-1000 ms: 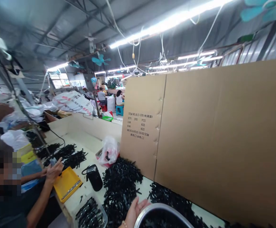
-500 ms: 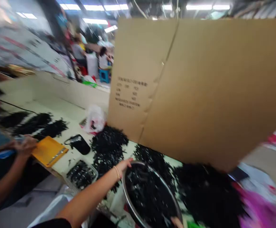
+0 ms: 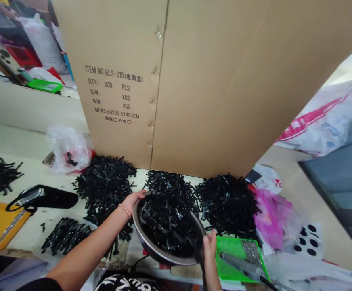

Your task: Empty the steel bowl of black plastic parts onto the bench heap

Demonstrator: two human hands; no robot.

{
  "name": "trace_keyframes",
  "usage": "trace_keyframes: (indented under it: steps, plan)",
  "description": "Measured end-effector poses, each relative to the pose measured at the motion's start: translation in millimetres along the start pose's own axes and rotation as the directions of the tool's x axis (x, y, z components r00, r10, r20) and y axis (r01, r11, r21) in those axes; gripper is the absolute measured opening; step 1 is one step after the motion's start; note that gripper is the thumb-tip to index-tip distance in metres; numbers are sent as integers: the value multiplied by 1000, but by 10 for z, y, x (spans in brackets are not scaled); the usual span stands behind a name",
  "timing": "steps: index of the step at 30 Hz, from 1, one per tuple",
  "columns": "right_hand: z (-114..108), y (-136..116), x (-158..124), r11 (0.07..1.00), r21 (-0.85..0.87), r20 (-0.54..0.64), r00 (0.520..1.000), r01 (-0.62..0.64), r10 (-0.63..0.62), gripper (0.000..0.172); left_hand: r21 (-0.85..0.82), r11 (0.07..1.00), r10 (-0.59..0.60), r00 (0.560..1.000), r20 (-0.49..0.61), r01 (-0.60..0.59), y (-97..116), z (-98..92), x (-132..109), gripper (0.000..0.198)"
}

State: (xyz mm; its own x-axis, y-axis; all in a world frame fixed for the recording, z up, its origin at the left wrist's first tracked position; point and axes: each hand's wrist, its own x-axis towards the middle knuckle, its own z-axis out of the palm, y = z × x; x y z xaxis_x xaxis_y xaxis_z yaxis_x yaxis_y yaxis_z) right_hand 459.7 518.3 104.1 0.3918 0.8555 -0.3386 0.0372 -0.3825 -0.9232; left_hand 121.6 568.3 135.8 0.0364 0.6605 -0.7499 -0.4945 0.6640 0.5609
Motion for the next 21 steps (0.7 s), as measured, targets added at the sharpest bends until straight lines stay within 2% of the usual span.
trace_keyframes:
  steps: [1,2,3,5,6,7,8,12,18,21]
  plan:
    - [-44,-29,-19,993,-44,2,994,110,-110,108,-26,1000,-14,1000,-5,14,14,-4,15,76]
    - [-86,-64,-62,962,-105,46,967,254,-250,97,-49,998,-26,1000,-13,25,27,-12,28,76]
    - [-120,-106,-125,899,-160,137,911,408,-389,81,-69,997,-37,999,-24,35,38,-22,40,75]
    - [-148,-200,-275,735,-195,367,744,649,-559,57,-103,993,-61,997,-52,56,59,-42,56,74]
    - [-141,-250,-342,685,-188,436,685,704,-584,52,-117,991,-72,995,-64,64,70,-49,62,73]
    - [-121,-302,-391,656,-185,465,653,732,-598,50,-129,989,-80,994,-72,70,82,-53,67,73]
    - [-93,-354,-419,640,-185,467,639,746,-611,51,-139,988,-85,993,-76,74,97,-53,72,72]
    - [55,-555,-367,630,-195,465,636,752,-615,61,-159,984,-89,993,-80,76,170,-26,75,71]
    - [233,-792,-297,574,-154,416,579,804,-701,64,-187,974,-144,988,-54,131,232,1,-3,66]
    - [244,-887,-303,597,-169,423,604,784,-675,69,-221,965,-159,985,-73,140,234,50,-32,67]
